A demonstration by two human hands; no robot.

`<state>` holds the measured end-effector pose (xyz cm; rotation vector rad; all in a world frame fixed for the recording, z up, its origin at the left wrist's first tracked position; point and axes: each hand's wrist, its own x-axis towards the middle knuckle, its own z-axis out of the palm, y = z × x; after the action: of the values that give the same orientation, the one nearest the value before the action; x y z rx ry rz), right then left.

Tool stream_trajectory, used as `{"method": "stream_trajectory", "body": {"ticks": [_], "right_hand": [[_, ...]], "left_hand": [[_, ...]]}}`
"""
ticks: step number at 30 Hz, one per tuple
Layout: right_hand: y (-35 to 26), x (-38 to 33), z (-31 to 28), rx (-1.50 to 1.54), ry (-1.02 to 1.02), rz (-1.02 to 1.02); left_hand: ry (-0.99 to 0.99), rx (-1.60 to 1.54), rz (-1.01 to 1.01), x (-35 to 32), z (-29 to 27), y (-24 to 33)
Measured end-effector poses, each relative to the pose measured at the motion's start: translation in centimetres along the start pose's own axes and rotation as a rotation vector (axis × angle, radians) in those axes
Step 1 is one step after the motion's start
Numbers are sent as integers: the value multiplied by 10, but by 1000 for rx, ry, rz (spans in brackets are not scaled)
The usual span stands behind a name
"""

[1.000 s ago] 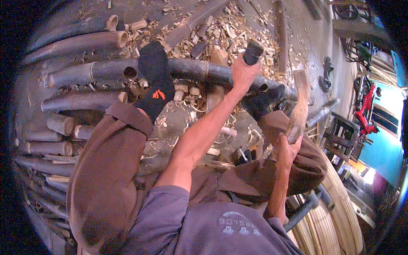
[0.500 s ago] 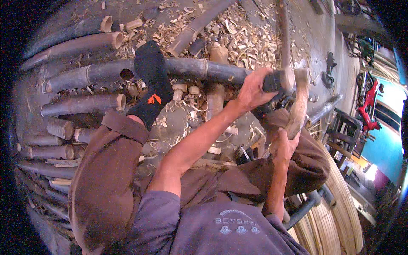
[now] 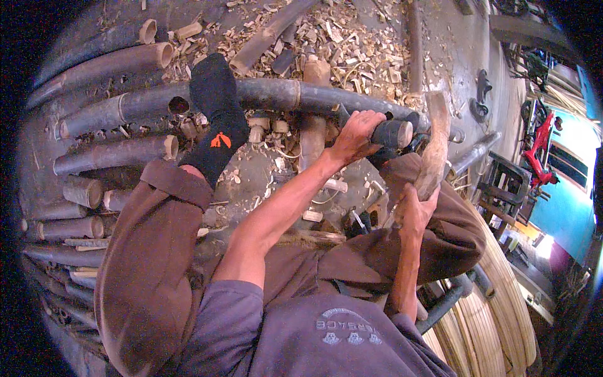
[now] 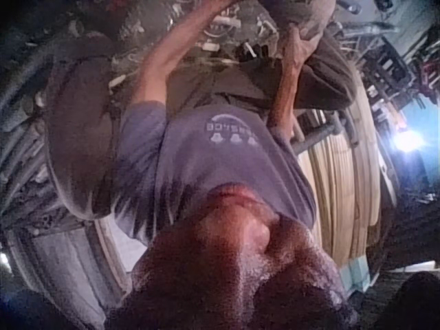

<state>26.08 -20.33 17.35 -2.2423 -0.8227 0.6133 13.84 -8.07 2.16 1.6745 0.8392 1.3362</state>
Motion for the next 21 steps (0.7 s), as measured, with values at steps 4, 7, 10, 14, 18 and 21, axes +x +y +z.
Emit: {"method": "stream_trajectory", "body": {"ticks": [4, 7, 10, 14, 18, 21], "right_hand": [[5, 2, -1, -42, -1, -36], [14, 6, 0, -60, 10, -98], [-6, -1, 0, -129, 46, -184], [-51, -20, -8, -53, 220, -398], [-45, -8, -17, 130, 160, -406], [-19, 2, 9, -341, 86, -470]], "left_hand": [[13, 6, -10, 3, 2, -3], [20, -8, 0, 1, 4, -7], [49, -40, -2, 3, 0, -7], [23, -181, -162, 8, -15, -12], [-64, -220, -293, 12, -30, -2], [-84, -163, -325, 18, -26, 4]]}}
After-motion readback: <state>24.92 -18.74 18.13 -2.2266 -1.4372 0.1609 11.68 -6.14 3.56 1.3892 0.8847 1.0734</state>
